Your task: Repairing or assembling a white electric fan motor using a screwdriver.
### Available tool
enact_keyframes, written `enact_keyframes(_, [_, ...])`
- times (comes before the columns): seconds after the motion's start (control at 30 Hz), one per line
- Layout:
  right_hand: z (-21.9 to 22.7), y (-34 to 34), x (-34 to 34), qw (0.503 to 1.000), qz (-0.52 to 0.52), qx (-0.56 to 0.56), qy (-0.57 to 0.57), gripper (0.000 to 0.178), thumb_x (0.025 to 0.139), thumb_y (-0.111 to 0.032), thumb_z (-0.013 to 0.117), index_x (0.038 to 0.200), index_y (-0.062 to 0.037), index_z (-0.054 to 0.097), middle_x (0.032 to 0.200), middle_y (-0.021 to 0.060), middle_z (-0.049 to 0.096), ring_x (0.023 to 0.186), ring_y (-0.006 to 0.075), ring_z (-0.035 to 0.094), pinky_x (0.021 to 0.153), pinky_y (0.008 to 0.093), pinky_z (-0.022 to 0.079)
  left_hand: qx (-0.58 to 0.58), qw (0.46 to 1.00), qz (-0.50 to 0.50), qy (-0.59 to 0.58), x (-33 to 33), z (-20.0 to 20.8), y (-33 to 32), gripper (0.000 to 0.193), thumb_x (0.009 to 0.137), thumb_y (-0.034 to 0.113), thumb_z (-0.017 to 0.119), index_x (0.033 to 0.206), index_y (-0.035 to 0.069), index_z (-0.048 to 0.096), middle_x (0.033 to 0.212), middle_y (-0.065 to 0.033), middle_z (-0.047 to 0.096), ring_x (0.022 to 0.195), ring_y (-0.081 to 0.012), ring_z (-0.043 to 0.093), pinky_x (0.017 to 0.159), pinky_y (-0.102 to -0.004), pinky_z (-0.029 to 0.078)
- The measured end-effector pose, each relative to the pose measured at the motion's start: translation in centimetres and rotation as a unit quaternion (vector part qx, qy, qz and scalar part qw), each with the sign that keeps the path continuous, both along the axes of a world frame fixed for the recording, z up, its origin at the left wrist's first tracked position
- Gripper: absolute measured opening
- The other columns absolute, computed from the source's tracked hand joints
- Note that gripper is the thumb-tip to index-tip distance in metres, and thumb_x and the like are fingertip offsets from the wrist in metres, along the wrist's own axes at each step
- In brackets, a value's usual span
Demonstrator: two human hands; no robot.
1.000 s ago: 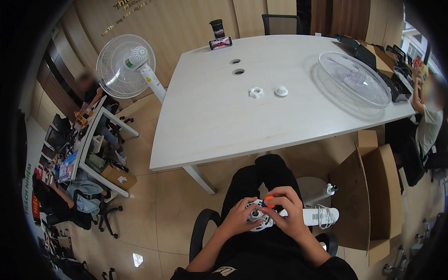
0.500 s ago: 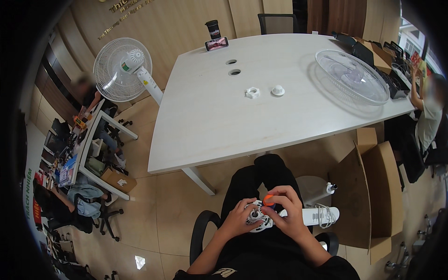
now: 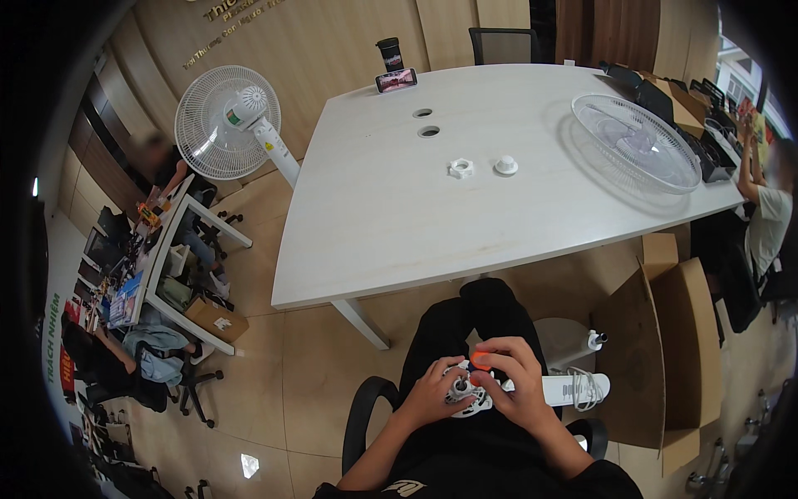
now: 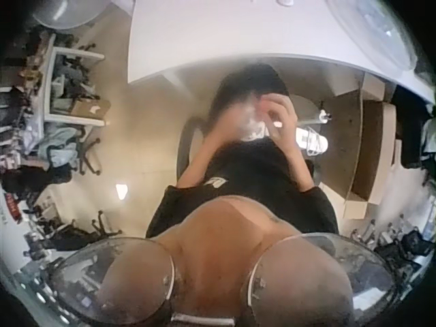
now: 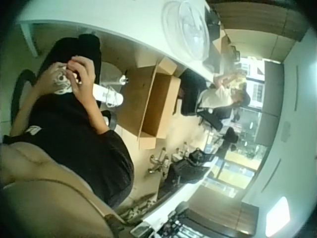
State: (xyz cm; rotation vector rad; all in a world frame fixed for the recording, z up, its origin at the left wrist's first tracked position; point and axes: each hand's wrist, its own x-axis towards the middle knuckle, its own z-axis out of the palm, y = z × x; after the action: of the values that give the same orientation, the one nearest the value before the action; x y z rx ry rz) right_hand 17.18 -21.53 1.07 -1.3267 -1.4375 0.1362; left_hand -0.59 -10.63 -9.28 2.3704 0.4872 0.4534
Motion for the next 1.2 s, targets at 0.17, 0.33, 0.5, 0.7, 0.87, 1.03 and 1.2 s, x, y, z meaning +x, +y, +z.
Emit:
enact_keyframes(0.17, [0.0,-0.6,-0.6,0.999,-0.004,-0.029,0.033,0.032,0.079,0.003,0.081,0.109,-0.0041,0.073,0.129,0.0194,0.066,0.104,0.0323,0.070,0.088,0.0385,0.057,-0.001,1.000,-0.003,-0.003,0.0,0.0,0.0,0.049,0.085,0.040,0.083,0.117,0.009,0.063,0.140,-0.0124,0.054,0.127,-0.0349,0.059,0.098,-0.0459,0.057])
enact_keyframes(0.33, [-0.3,-0.4,0.2,0.999,0.030,-0.009,-0.009,0.033,0.079,0.005,0.079,0.111,-0.0032,0.073,0.133,0.0190,0.066,0.109,0.0345,0.070,0.090,0.0402,0.057,0.000,1.000,0.001,-0.005,0.0,0.0,-0.1,0.051,0.083,0.039,0.084,0.117,0.007,0.063,0.140,-0.0130,0.054,0.127,-0.0352,0.060,0.098,-0.0462,0.057])
enact_keyframes(0.5, [-0.8,-0.4,0.0,0.999,0.040,-0.020,0.024,0.032,0.080,0.004,0.079,0.110,-0.0033,0.072,0.128,0.0166,0.067,0.111,0.0335,0.069,0.089,0.0400,0.057,-0.005,1.000,0.000,-0.004,0.1,-0.2,0.0,0.053,0.083,0.037,0.085,0.119,0.006,0.063,0.141,-0.0127,0.053,0.128,-0.0353,0.059,0.099,-0.0462,0.056])
enact_keyframes(0.7, [-0.9,-0.6,-0.7,0.998,0.011,-0.016,0.056,0.031,0.079,0.003,0.081,0.107,-0.0038,0.070,0.114,0.0151,0.067,0.103,0.0308,0.069,0.089,0.0387,0.057,-0.004,1.000,-0.006,0.001,0.2,0.0,0.0,0.055,0.082,0.036,0.085,0.123,0.007,0.063,0.141,-0.0119,0.053,0.128,-0.0353,0.059,0.099,-0.0458,0.056])
enact_keyframes(0.87, [0.1,-0.4,-0.4,0.999,0.025,0.007,0.021,0.032,0.080,0.003,0.081,0.109,-0.0023,0.069,0.123,0.0194,0.068,0.107,0.0319,0.070,0.090,0.0381,0.057,-0.001,1.000,-0.002,-0.014,0.1,-0.4,-0.1,0.055,0.083,0.036,0.085,0.124,0.007,0.063,0.141,-0.0120,0.053,0.126,-0.0352,0.059,0.098,-0.0458,0.057])
enact_keyframes(1.03, [-0.9,-0.5,0.0,0.998,0.048,-0.020,0.037,0.031,0.080,0.002,0.081,0.108,-0.0040,0.070,0.126,0.0200,0.068,0.108,0.0321,0.071,0.090,0.0383,0.057,-0.005,1.000,0.000,0.000,0.1,-0.2,0.0,0.055,0.083,0.036,0.084,0.125,0.007,0.063,0.141,-0.0122,0.053,0.127,-0.0353,0.059,0.099,-0.0457,0.057])
enact_keyframes(1.2, [-1.4,-0.8,-0.4,0.999,0.013,-0.016,0.037,0.030,0.080,0.002,0.081,0.107,-0.0055,0.071,0.125,0.0194,0.069,0.107,0.0318,0.071,0.089,0.0389,0.057,-0.008,1.000,-0.004,0.022,0.2,0.2,-0.1,0.057,0.084,0.037,0.084,0.127,0.007,0.063,0.142,-0.0124,0.052,0.129,-0.0359,0.059,0.100,-0.0456,0.056])
